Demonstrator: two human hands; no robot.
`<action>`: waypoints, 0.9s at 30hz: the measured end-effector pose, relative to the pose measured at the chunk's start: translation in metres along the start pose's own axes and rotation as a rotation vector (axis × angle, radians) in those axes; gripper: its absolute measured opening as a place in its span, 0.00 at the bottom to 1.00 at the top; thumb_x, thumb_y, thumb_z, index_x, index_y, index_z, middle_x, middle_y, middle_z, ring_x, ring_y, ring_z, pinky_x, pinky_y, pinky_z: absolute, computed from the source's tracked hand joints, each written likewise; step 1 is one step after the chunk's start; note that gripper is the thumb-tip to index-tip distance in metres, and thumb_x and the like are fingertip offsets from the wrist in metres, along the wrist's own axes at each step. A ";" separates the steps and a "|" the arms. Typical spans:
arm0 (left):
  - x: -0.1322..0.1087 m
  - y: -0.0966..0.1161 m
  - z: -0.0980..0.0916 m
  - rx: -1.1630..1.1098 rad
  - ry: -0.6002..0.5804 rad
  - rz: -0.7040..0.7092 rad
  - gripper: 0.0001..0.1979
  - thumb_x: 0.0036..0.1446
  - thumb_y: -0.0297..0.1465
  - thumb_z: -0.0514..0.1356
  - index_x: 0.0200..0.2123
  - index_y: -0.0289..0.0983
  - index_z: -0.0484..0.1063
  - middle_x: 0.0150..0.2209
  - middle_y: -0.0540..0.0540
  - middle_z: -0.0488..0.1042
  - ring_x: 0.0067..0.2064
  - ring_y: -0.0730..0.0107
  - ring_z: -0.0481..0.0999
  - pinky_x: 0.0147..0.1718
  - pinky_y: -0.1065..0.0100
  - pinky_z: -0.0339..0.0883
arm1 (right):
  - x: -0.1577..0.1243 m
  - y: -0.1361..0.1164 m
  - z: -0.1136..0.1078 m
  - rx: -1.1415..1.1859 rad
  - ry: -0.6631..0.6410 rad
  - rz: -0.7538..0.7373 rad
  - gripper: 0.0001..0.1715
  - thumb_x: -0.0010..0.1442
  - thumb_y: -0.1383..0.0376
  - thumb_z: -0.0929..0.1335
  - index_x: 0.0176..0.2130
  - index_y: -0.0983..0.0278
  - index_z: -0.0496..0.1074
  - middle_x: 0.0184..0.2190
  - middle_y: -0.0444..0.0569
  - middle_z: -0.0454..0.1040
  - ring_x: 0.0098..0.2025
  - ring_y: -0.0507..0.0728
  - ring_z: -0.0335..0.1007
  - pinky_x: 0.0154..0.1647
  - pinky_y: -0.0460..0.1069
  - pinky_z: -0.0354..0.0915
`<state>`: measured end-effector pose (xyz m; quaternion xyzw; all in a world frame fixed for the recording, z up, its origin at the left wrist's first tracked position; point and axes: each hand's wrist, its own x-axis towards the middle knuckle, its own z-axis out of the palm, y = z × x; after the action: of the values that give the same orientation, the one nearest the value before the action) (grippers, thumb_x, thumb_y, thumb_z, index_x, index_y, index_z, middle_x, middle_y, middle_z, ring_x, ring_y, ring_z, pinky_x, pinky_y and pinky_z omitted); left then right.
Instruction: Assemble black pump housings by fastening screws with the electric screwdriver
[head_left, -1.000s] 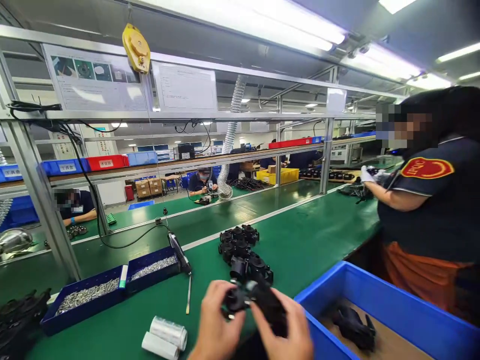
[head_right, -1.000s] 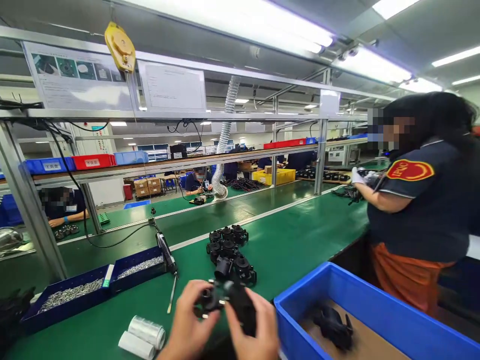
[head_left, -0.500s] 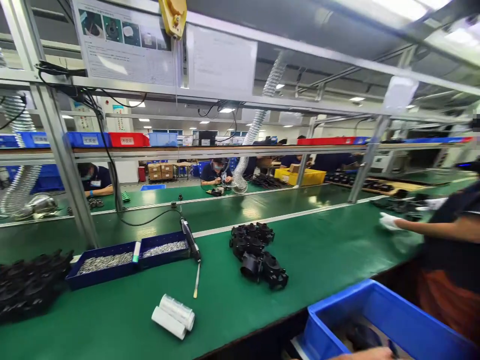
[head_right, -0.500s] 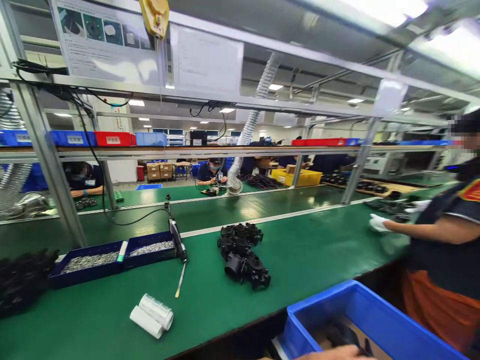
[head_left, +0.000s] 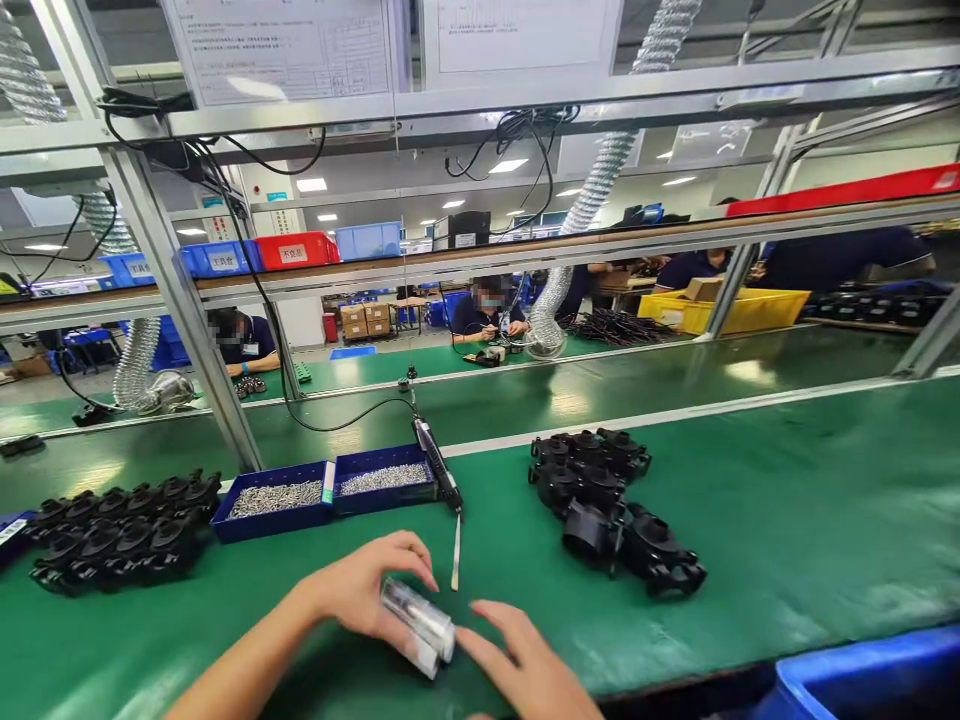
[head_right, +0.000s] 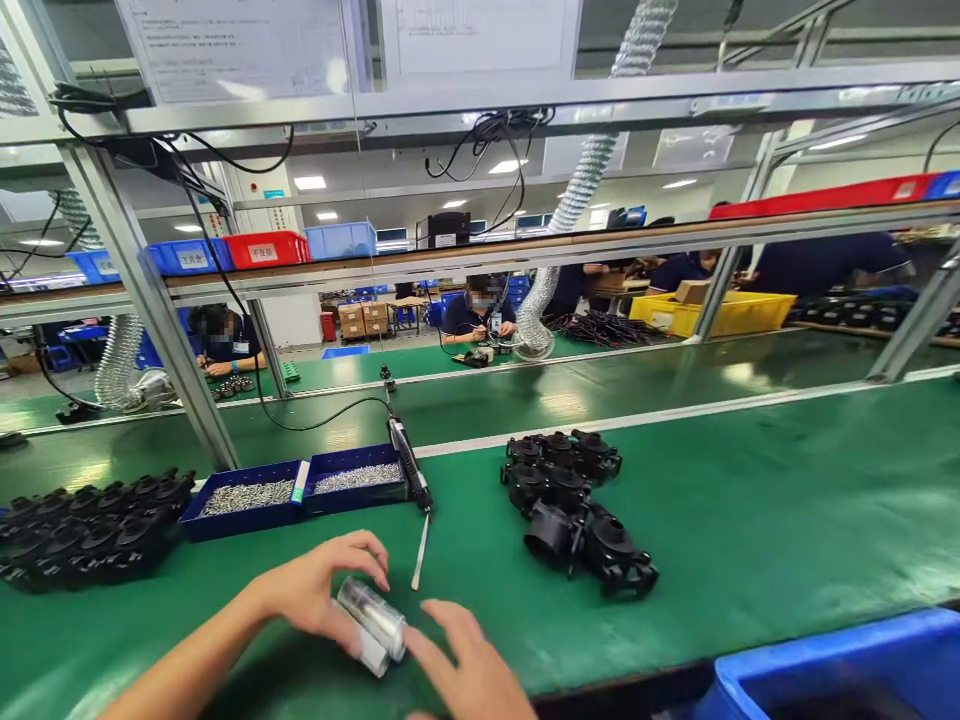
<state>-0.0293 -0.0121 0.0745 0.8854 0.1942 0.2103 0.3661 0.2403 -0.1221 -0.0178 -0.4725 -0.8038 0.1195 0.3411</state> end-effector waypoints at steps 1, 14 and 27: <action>-0.009 -0.013 -0.008 -0.022 -0.049 -0.035 0.37 0.40 0.47 0.77 0.54 0.43 0.78 0.53 0.40 0.74 0.54 0.52 0.75 0.56 0.54 0.67 | 0.022 -0.009 0.009 0.031 -0.106 -0.061 0.29 0.53 0.59 0.77 0.55 0.49 0.78 0.60 0.52 0.75 0.60 0.70 0.70 0.57 0.59 0.72; -0.031 -0.107 0.010 -0.342 0.631 -0.319 0.31 0.50 0.47 0.71 0.54 0.39 0.72 0.46 0.43 0.76 0.44 0.57 0.75 0.44 0.60 0.69 | 0.185 0.018 0.044 0.454 -0.165 0.120 0.29 0.66 0.59 0.64 0.63 0.63 0.65 0.48 0.54 0.77 0.47 0.60 0.76 0.41 0.51 0.74; -0.016 -0.089 0.016 -0.110 0.829 -0.438 0.18 0.58 0.46 0.63 0.27 0.36 0.74 0.27 0.49 0.69 0.30 0.68 0.66 0.31 0.69 0.58 | 0.177 0.016 0.072 0.679 -0.048 0.192 0.11 0.61 0.58 0.70 0.37 0.64 0.77 0.31 0.48 0.79 0.35 0.59 0.74 0.36 0.50 0.67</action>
<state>-0.0514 0.0297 -0.0044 0.6443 0.4949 0.4737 0.3399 0.1469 0.0443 -0.0023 -0.4028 -0.6779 0.4226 0.4468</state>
